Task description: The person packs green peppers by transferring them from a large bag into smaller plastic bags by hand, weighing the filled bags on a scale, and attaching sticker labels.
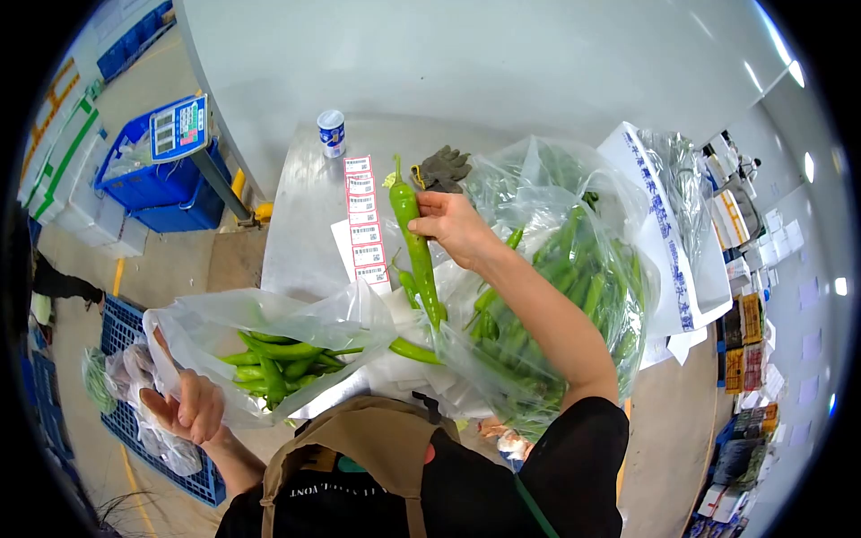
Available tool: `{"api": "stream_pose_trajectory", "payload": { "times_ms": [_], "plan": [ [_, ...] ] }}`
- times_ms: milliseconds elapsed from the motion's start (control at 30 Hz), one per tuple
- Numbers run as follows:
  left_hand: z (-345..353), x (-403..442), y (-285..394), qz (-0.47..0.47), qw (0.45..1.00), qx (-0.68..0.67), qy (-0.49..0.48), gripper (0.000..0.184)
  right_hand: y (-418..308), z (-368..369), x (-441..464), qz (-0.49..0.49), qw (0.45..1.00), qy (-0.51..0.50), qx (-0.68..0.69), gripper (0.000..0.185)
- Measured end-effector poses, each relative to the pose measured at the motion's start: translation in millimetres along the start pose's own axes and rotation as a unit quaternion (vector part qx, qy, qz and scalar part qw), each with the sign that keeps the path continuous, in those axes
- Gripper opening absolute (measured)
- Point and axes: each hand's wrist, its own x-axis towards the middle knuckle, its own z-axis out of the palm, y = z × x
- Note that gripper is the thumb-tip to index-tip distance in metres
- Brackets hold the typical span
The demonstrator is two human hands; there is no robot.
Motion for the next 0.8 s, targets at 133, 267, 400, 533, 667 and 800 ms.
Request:
{"api": "stream_pose_trajectory", "payload": {
  "times_ms": [133, 267, 400, 533, 667, 800],
  "plan": [
    [0, -3, -2, -0.003, 1.000, -0.016, 0.018, 0.070, -18, 15, -33, 0.026, 0.998, 0.006, 0.056, 0.048],
    [2, 0, -2, -0.022, 0.999, -0.019, 0.023, 0.069, -12, 21, -53, -0.003, 0.999, 0.009, 0.036, 0.053],
    [4, -1, -1, -0.045, 0.999, -0.006, 0.006, 0.064, -17, 26, -79, -0.046, 0.994, -0.031, 0.093, 0.068],
    [8, -2, -2, -0.057, 0.998, -0.002, 0.015, 0.063, -16, 28, -105, -0.094, 0.992, -0.021, 0.081, 0.074],
    [7, -5, 0, -0.077, 0.996, 0.013, 0.034, 0.061, -10, 23, -129, -0.110, 0.991, 0.011, 0.079, 0.074],
    [-5, -6, 14, -0.124, 0.991, -0.045, 0.017, 0.060, -13, 15, -198, -0.308, 0.937, 0.144, 0.077, 0.071]
  ]
}}
